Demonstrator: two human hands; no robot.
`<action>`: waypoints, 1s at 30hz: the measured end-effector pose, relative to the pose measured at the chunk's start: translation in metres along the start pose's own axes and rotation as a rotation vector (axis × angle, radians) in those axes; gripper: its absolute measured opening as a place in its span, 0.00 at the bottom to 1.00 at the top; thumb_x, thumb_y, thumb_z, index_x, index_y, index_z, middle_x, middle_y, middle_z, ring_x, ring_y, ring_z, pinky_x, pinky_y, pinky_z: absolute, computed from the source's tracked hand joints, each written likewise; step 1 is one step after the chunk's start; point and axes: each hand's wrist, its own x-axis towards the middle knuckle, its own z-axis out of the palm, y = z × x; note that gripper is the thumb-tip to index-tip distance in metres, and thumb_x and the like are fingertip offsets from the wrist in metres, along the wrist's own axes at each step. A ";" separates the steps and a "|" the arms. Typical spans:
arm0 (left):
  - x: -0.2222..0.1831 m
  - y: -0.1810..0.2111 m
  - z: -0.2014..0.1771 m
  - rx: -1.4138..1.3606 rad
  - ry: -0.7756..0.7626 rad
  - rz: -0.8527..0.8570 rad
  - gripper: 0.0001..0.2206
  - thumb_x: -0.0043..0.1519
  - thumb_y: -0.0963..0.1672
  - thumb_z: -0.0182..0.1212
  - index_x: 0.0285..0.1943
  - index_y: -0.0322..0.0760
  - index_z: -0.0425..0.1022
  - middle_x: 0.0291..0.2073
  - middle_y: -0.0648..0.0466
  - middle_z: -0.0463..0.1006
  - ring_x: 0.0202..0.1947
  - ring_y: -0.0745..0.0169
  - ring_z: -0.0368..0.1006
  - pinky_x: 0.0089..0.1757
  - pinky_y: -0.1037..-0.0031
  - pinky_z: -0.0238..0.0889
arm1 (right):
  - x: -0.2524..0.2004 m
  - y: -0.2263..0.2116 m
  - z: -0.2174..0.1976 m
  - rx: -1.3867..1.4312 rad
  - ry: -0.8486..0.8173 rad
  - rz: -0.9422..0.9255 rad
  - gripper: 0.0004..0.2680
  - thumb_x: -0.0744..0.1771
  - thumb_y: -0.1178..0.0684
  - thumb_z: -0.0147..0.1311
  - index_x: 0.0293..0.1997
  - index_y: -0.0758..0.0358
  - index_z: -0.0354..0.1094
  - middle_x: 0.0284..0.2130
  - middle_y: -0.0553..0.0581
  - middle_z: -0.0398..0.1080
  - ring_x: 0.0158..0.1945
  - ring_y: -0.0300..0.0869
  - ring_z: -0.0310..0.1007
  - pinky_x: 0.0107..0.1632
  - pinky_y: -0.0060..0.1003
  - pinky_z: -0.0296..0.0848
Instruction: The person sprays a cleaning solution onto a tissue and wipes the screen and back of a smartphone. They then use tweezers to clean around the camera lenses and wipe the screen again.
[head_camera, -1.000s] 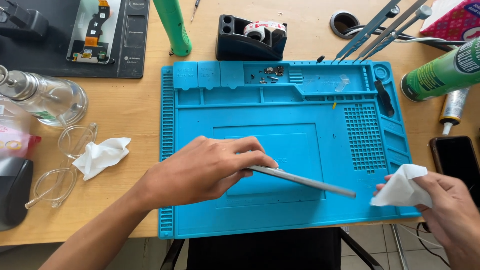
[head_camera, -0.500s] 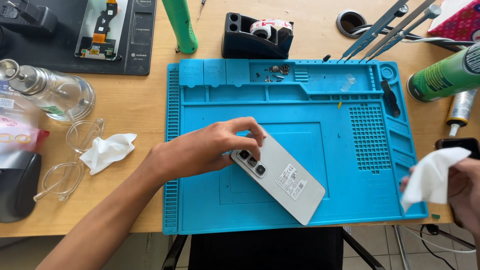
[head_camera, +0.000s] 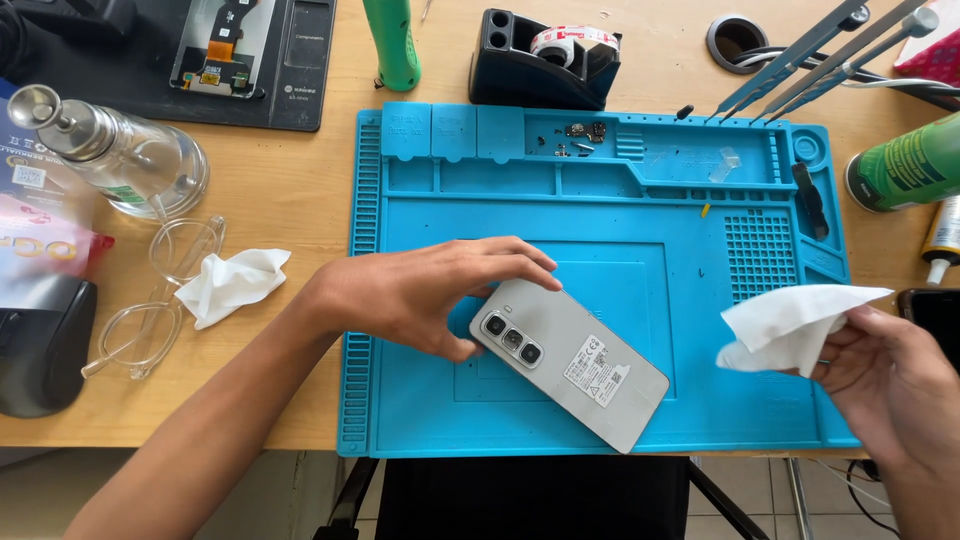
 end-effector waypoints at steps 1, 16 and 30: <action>0.000 0.000 0.000 -0.054 0.024 0.013 0.36 0.53 0.37 0.68 0.72 0.47 0.58 0.69 0.48 0.61 0.70 0.47 0.59 0.55 0.62 0.76 | -0.005 -0.007 0.015 0.114 0.045 0.068 0.09 0.75 0.48 0.43 0.47 0.57 0.70 0.37 0.53 0.76 0.42 0.43 0.78 0.44 0.48 0.79; -0.003 -0.014 0.000 -0.059 0.047 0.097 0.37 0.61 0.49 0.67 0.78 0.49 0.49 0.63 0.48 0.65 0.65 0.51 0.65 0.53 0.60 0.75 | -0.027 -0.023 0.089 0.250 0.128 0.161 0.16 0.72 0.37 0.49 0.63 0.52 0.65 0.55 0.51 0.75 0.58 0.42 0.76 0.47 0.37 0.77; -0.006 -0.006 0.004 0.017 0.033 0.054 0.44 0.60 0.49 0.67 0.81 0.48 0.38 0.62 0.48 0.62 0.58 0.50 0.66 0.51 0.64 0.65 | -0.070 -0.018 0.178 -1.086 -0.421 -1.091 0.14 0.69 0.59 0.48 0.62 0.70 0.66 0.62 0.63 0.69 0.68 0.54 0.70 0.72 0.54 0.67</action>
